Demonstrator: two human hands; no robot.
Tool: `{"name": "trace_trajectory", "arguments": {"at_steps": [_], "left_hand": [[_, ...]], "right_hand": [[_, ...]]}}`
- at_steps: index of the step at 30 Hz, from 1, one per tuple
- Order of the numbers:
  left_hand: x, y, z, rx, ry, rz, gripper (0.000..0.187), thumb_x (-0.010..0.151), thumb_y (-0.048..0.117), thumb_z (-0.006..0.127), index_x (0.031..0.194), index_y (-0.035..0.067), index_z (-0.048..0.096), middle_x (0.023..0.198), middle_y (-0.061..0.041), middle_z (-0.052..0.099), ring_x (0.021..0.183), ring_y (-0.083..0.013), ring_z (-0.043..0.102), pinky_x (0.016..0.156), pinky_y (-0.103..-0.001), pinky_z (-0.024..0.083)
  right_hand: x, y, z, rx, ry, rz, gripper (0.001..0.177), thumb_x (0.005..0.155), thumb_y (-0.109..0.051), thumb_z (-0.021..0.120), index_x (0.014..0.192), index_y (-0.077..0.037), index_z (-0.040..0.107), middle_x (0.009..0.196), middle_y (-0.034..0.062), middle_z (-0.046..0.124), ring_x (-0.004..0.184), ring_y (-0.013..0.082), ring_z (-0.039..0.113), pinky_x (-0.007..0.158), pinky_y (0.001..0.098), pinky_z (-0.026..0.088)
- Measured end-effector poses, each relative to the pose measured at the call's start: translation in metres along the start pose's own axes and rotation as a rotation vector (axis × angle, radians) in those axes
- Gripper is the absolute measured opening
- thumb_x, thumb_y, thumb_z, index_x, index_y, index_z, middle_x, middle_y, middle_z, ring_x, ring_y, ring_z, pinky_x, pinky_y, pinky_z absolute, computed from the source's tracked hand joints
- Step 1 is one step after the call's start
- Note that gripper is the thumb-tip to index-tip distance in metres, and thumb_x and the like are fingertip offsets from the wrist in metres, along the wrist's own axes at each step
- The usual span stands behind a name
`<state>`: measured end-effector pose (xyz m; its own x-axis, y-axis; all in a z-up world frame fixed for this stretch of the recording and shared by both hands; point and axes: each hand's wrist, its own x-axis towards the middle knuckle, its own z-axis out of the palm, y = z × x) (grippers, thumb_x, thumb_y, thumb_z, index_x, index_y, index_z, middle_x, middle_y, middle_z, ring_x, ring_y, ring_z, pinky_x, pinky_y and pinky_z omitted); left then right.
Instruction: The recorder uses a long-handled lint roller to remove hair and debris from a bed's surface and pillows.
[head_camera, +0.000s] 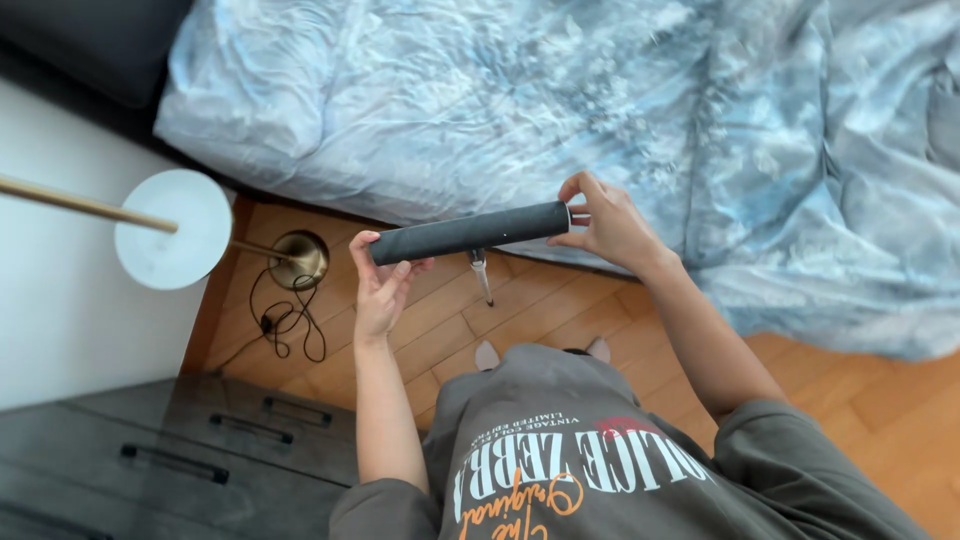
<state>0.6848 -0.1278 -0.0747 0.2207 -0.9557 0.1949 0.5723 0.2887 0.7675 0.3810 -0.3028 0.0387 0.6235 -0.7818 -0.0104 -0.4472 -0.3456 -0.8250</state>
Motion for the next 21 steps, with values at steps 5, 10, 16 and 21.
{"name": "trace_trajectory", "arguments": {"at_steps": [5, 10, 16, 21], "left_hand": [[0.007, 0.018, -0.009, 0.134, -0.073, -0.101, 0.051, 0.103, 0.0, 0.065, 0.137, 0.024, 0.037, 0.147, -0.019, 0.05, 0.118, -0.0356, 0.069, 0.1, -0.05, 0.057], [0.039, 0.083, 0.084, 1.278, 0.154, -0.265, 0.112, 0.066, 0.03, 0.09, 0.154, 0.034, 0.019, 0.161, -0.022, 0.022, 0.116, -0.0339, 0.063, 0.1, -0.055, 0.05], [0.071, 0.012, 0.167, 1.866, -0.352, 0.164, 0.098, 0.064, 0.051, 0.087, 0.149, 0.025, 0.045, 0.155, -0.017, 0.038, 0.146, -0.0353, 0.033, 0.117, -0.066, 0.013], [0.078, -0.032, 0.166, 1.711, -0.572, 0.041, 0.067, 0.082, 0.039, 0.083, 0.144, 0.03, 0.059, 0.109, 0.0, 0.07, 0.098, -0.0255, 0.066, 0.088, -0.044, 0.051]], "right_hand": [[-0.014, 0.003, 0.005, -0.126, 0.036, -0.012, 0.052, 0.074, -0.015, 0.09, 0.105, -0.005, 0.049, 0.11, 0.0099, 0.058, 0.096, 0.0253, 0.07, 0.078, 0.0349, 0.063], [-0.025, 0.009, 0.002, -0.181, 0.084, -0.076, 0.048, 0.075, -0.011, 0.088, 0.103, -0.005, 0.049, 0.106, 0.0096, 0.055, 0.096, 0.0249, 0.065, 0.077, 0.0344, 0.064], [-0.034, 0.028, 0.007, -0.237, 0.105, -0.13, 0.049, 0.076, -0.012, 0.091, 0.098, -0.005, 0.048, 0.107, 0.008, 0.055, 0.094, 0.0259, 0.062, 0.079, 0.0373, 0.059], [-0.041, 0.04, -0.002, -0.066, 0.101, -0.208, 0.052, 0.078, -0.013, 0.088, 0.112, -0.005, 0.051, 0.125, 0.0101, 0.055, 0.114, 0.0261, 0.063, 0.095, 0.0353, 0.059]]}}
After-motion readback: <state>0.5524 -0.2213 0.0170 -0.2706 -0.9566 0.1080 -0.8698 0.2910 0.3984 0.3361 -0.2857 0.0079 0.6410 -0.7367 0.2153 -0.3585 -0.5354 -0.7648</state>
